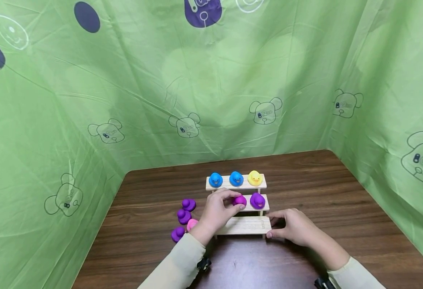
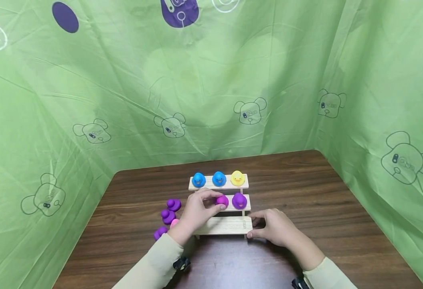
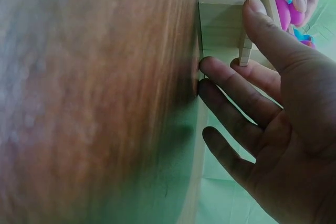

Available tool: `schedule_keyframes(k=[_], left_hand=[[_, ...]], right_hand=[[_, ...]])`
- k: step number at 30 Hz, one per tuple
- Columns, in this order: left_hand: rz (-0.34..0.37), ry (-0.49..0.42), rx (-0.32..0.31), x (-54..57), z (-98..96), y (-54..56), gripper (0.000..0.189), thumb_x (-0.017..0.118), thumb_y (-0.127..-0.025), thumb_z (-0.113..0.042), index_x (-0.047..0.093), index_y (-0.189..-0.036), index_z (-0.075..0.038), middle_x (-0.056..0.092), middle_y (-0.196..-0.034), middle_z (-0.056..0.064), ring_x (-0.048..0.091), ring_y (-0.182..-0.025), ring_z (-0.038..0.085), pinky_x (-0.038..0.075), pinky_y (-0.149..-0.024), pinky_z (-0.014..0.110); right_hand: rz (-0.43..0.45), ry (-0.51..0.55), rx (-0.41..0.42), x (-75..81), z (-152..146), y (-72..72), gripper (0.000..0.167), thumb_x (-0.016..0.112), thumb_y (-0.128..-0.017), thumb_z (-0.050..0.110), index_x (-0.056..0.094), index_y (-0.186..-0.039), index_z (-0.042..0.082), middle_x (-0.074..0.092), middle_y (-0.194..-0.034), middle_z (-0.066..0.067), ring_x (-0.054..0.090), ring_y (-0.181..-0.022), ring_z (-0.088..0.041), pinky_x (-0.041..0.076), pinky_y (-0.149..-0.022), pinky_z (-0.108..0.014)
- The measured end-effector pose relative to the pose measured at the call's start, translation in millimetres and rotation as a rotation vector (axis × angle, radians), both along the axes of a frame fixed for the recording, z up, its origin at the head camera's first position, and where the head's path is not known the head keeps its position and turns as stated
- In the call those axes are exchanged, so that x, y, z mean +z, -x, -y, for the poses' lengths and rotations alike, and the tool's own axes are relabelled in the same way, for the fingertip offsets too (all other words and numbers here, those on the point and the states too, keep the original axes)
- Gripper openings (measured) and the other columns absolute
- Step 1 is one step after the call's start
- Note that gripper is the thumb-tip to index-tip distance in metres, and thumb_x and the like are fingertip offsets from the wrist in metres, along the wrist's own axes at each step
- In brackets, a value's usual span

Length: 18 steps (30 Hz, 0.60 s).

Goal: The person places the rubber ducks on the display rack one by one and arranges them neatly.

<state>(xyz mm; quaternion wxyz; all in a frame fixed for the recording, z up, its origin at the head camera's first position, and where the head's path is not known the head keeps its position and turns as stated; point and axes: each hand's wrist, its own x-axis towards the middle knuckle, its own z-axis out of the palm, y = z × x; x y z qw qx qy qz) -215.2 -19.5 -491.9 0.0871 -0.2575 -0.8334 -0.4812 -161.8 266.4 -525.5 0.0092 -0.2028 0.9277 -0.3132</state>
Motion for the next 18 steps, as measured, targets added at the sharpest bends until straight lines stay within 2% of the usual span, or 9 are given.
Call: schedule_keyframes(k=[6,18], left_hand=[[0.014,0.002,-0.001,0.1,0.7,0.4,0.027,0.092,-0.083,-0.017,0.081,-0.107,-0.014,0.075,-0.101,-0.005,0.073,-0.094,0.018,0.062,-0.084,0.027],[0.042,0.027,-0.002,3.8,1.9,0.7,0.027,0.093,-0.082,-0.018,0.08,-0.107,-0.016,0.075,-0.1,-0.007,0.071,-0.091,0.008,0.061,-0.084,0.026]], right_hand=[[-0.001,-0.001,-0.002,0.3,0.8,-0.1,0.056,0.09,-0.079,0.048,0.076,-0.124,0.017,0.072,-0.088,0.026,0.07,-0.091,-0.005,0.057,-0.085,-0.037],[-0.009,-0.005,-0.002,-0.6,0.4,0.2,0.056,0.09,-0.079,0.049,0.076,-0.123,0.017,0.071,-0.087,0.026,0.07,-0.092,-0.005,0.057,-0.084,-0.037]])
